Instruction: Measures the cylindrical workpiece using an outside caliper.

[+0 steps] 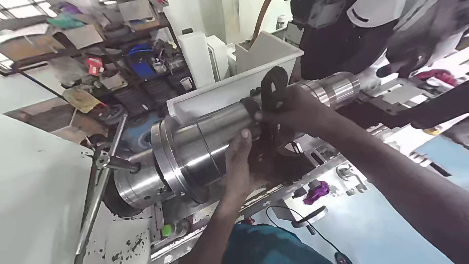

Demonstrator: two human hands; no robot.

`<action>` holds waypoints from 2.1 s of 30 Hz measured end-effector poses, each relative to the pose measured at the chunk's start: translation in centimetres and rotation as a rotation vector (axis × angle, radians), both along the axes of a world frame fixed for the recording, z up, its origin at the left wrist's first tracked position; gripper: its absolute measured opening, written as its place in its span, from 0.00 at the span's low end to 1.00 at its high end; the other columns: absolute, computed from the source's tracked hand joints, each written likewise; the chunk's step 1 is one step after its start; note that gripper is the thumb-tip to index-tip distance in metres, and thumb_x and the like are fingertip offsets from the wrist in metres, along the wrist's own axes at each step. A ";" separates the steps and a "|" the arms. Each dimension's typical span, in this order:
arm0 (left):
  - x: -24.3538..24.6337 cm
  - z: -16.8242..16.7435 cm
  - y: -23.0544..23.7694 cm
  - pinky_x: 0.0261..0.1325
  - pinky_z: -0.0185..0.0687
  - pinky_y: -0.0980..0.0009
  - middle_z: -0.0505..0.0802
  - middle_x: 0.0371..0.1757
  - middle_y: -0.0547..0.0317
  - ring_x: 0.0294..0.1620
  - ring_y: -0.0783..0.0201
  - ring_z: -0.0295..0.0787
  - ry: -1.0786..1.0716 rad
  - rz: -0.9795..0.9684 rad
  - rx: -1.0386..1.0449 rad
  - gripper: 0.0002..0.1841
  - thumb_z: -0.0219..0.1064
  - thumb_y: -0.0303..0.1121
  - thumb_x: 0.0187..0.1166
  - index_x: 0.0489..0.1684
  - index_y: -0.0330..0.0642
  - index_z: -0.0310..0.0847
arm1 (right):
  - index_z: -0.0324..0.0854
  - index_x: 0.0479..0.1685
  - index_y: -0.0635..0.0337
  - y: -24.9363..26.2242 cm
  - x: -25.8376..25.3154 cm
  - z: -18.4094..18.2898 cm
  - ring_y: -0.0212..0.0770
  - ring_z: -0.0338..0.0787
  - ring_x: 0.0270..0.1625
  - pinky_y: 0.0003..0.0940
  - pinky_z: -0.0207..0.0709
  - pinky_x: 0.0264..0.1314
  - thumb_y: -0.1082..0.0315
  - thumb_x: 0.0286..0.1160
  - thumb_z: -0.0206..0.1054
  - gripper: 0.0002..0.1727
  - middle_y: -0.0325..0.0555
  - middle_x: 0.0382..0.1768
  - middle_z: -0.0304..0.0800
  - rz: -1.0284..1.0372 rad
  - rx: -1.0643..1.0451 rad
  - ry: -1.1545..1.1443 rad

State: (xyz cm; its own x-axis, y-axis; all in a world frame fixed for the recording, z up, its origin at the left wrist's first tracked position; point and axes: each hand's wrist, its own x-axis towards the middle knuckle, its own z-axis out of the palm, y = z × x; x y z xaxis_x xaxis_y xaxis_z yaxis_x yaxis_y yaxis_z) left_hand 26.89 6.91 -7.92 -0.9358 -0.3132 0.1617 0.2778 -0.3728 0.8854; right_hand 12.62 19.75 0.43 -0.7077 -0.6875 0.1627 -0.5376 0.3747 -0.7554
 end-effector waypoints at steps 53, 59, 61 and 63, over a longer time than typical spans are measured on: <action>-4.3 5.0 9.2 0.49 0.87 0.50 0.88 0.60 0.41 0.58 0.45 0.89 -0.733 0.724 -1.334 0.46 0.85 0.40 0.48 0.75 0.33 0.73 | 0.87 0.39 0.53 2.8 -1.7 -3.9 0.27 0.88 0.30 0.30 0.86 0.37 0.48 0.88 0.60 0.20 0.33 0.28 0.89 0.146 -0.305 -0.143; -4.0 4.9 9.4 0.41 0.88 0.47 0.91 0.42 0.51 0.45 0.52 0.92 -0.645 0.607 -0.919 0.33 0.86 0.35 0.47 0.57 0.40 0.77 | 0.87 0.51 0.58 2.1 -1.0 -4.4 0.41 0.93 0.47 0.45 0.89 0.52 0.57 0.80 0.67 0.15 0.47 0.43 0.94 0.216 -0.520 -0.679; -4.0 4.4 9.1 0.38 0.87 0.47 0.91 0.37 0.53 0.41 0.54 0.92 -0.580 0.622 -0.811 0.29 0.85 0.37 0.47 0.51 0.41 0.79 | 0.87 0.41 0.57 1.8 -0.3 -3.6 0.38 0.92 0.38 0.40 0.89 0.42 0.58 0.75 0.70 0.12 0.44 0.35 0.93 0.148 -0.465 -0.575; -4.1 4.4 8.8 0.38 0.86 0.47 0.90 0.35 0.54 0.39 0.54 0.91 -0.528 0.621 -0.747 0.26 0.83 0.39 0.52 0.49 0.42 0.80 | 0.86 0.32 0.53 1.2 0.1 -2.4 0.31 0.88 0.30 0.34 0.86 0.35 0.55 0.69 0.77 0.12 0.35 0.28 0.90 0.033 -0.326 -0.380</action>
